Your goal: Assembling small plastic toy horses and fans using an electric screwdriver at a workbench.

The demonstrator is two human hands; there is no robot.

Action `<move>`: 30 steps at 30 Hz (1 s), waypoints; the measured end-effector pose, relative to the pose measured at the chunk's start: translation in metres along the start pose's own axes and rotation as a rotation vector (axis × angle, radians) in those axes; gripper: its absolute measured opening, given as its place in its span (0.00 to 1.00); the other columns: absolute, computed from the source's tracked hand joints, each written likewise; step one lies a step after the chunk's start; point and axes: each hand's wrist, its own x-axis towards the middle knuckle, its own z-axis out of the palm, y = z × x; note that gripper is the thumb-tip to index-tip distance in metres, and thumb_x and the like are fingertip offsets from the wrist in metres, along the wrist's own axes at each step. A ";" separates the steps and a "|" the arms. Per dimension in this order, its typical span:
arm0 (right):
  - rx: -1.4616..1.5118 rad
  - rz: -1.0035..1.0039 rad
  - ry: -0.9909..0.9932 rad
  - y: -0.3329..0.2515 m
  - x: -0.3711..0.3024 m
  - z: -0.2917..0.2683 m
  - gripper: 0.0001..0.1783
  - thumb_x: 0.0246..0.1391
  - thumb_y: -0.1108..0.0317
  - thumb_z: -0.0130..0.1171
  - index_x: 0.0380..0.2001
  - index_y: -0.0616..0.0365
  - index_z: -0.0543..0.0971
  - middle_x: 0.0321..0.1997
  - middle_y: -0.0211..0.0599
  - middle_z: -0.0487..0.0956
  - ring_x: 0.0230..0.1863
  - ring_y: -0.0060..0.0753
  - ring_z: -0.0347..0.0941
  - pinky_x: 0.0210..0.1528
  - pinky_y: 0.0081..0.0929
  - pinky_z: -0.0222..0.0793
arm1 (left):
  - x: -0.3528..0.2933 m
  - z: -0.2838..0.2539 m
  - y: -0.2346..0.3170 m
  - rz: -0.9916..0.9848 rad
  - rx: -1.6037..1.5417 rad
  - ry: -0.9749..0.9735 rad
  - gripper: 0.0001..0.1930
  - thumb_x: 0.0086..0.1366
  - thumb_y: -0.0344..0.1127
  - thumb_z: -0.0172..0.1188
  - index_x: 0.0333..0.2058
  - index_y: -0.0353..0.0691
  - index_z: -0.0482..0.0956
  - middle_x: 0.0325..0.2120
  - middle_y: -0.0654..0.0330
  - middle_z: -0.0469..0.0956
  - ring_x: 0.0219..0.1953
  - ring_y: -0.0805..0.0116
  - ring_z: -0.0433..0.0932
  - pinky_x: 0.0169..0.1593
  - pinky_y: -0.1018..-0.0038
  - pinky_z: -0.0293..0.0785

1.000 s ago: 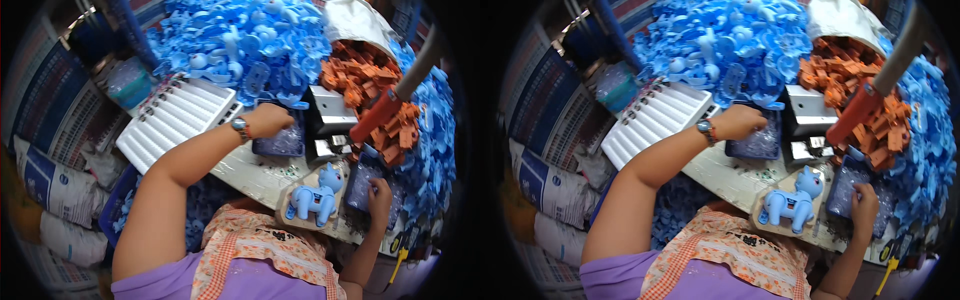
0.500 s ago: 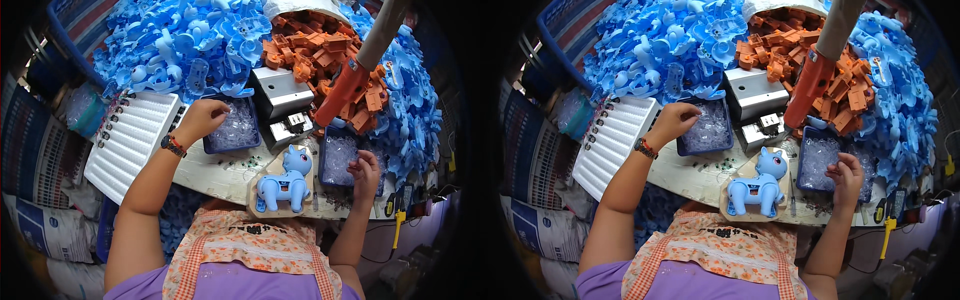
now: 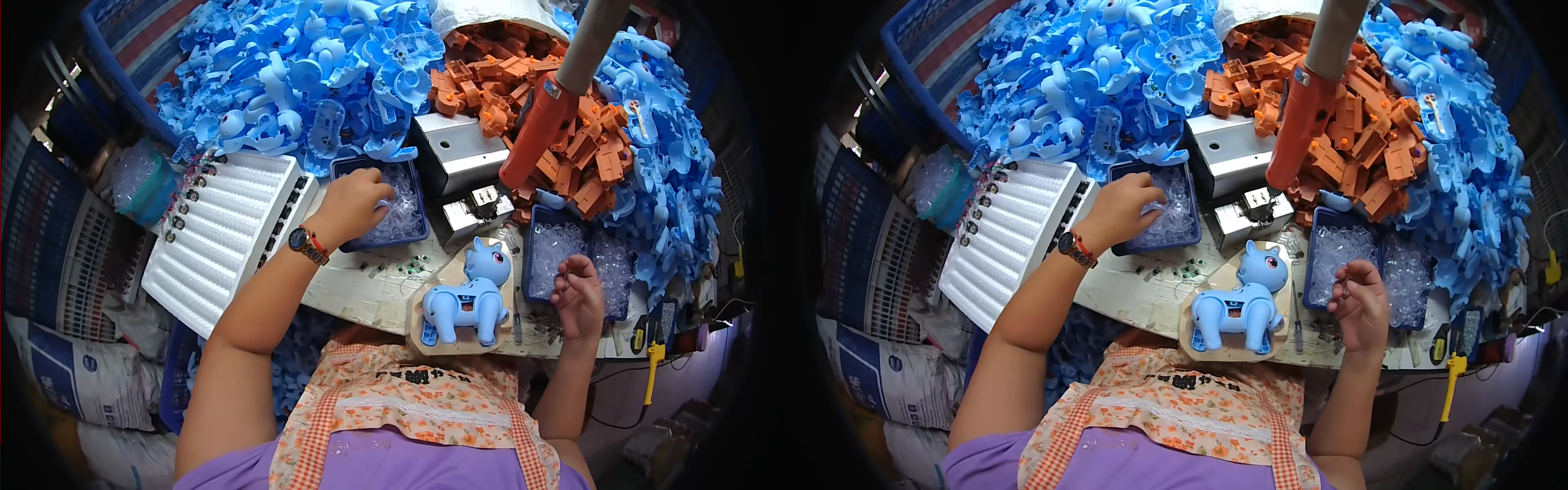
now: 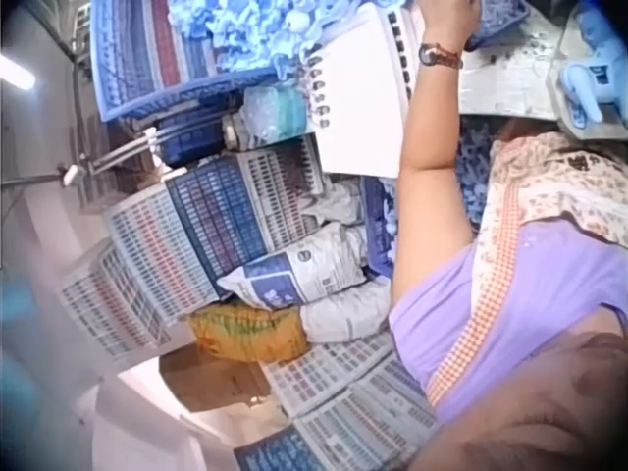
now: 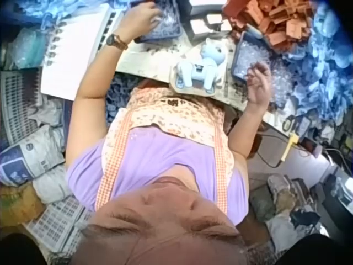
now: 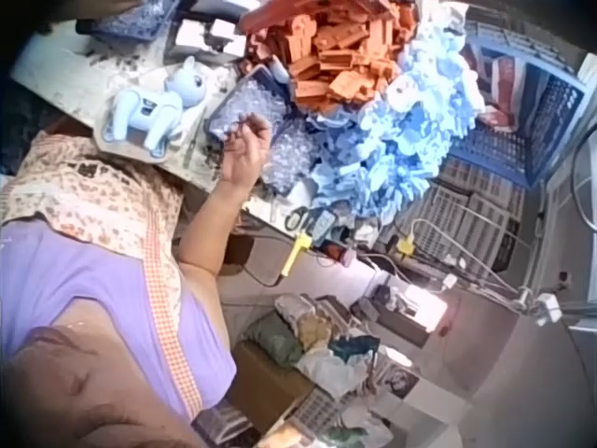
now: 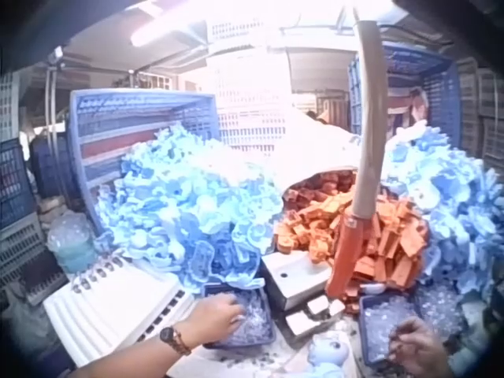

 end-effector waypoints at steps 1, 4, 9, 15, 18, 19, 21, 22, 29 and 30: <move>0.001 -0.003 0.001 0.002 -0.002 0.002 0.13 0.54 0.76 0.52 0.44 0.57 0.71 0.40 0.35 0.73 0.32 0.22 0.72 0.29 0.20 0.73 | 0.001 0.000 0.000 0.003 0.001 0.001 0.10 0.49 0.33 0.65 0.33 0.46 0.82 0.30 0.60 0.73 0.37 0.58 0.76 0.38 0.64 0.74; 0.017 0.031 -0.061 0.005 -0.008 0.007 0.13 0.53 0.76 0.52 0.44 0.58 0.70 0.40 0.38 0.74 0.32 0.24 0.72 0.27 0.22 0.73 | 0.003 -0.001 0.000 -0.003 0.019 -0.039 0.12 0.48 0.32 0.65 0.35 0.47 0.82 0.31 0.59 0.73 0.38 0.58 0.75 0.40 0.63 0.74; 0.005 0.054 -0.068 0.006 -0.018 0.007 0.12 0.54 0.75 0.53 0.43 0.59 0.70 0.40 0.39 0.74 0.32 0.24 0.73 0.26 0.22 0.73 | 0.005 -0.012 0.002 0.018 0.033 -0.176 0.16 0.47 0.30 0.66 0.37 0.49 0.82 0.33 0.59 0.72 0.41 0.57 0.73 0.43 0.63 0.72; -0.029 0.103 -0.038 0.012 -0.020 0.011 0.10 0.55 0.73 0.54 0.42 0.60 0.71 0.37 0.40 0.75 0.27 0.24 0.73 0.21 0.20 0.72 | 0.007 -0.011 0.002 0.224 0.163 -0.057 0.11 0.44 0.32 0.68 0.30 0.49 0.83 0.30 0.61 0.72 0.38 0.61 0.73 0.39 0.65 0.70; -0.066 0.138 -0.030 0.009 -0.026 0.017 0.11 0.55 0.73 0.54 0.42 0.60 0.72 0.35 0.39 0.76 0.25 0.24 0.74 0.19 0.19 0.72 | 0.012 -0.009 0.000 0.316 0.112 0.037 0.08 0.44 0.32 0.69 0.27 0.48 0.82 0.27 0.62 0.71 0.35 0.62 0.72 0.36 0.66 0.68; -0.098 0.159 -0.025 0.007 -0.028 0.018 0.11 0.55 0.73 0.54 0.42 0.59 0.72 0.33 0.38 0.76 0.25 0.24 0.74 0.19 0.19 0.72 | 0.015 -0.010 0.002 0.317 0.080 0.070 0.07 0.43 0.31 0.68 0.24 0.47 0.80 0.25 0.62 0.71 0.33 0.61 0.72 0.36 0.65 0.68; -0.116 0.192 -0.048 0.010 -0.028 0.021 0.10 0.56 0.71 0.56 0.41 0.59 0.73 0.31 0.35 0.77 0.24 0.23 0.75 0.19 0.19 0.72 | 0.013 -0.009 -0.003 0.336 0.095 0.079 0.08 0.41 0.30 0.67 0.23 0.45 0.78 0.24 0.61 0.70 0.31 0.60 0.72 0.34 0.64 0.67; -0.128 0.213 -0.054 0.010 -0.028 0.023 0.10 0.55 0.71 0.57 0.41 0.59 0.74 0.30 0.35 0.77 0.23 0.22 0.74 0.19 0.19 0.72 | 0.012 -0.010 -0.005 0.340 0.062 0.086 0.08 0.41 0.29 0.66 0.22 0.44 0.77 0.24 0.61 0.71 0.31 0.60 0.72 0.34 0.64 0.67; -0.256 0.146 -0.158 0.017 -0.022 0.044 0.08 0.55 0.72 0.60 0.38 0.59 0.77 0.26 0.26 0.75 0.20 0.13 0.66 0.20 0.12 0.59 | -0.001 -0.028 0.004 0.145 -0.128 0.271 0.08 0.45 0.23 0.68 0.25 0.38 0.78 0.24 0.57 0.78 0.27 0.60 0.75 0.31 0.70 0.69; -0.308 0.069 -0.141 0.020 -0.023 0.049 0.08 0.55 0.72 0.61 0.39 0.58 0.77 0.30 0.24 0.74 0.21 0.10 0.64 0.21 0.11 0.57 | -0.003 -0.026 0.013 0.055 -0.247 0.267 0.07 0.46 0.24 0.68 0.25 0.39 0.79 0.24 0.59 0.78 0.26 0.63 0.76 0.31 0.71 0.68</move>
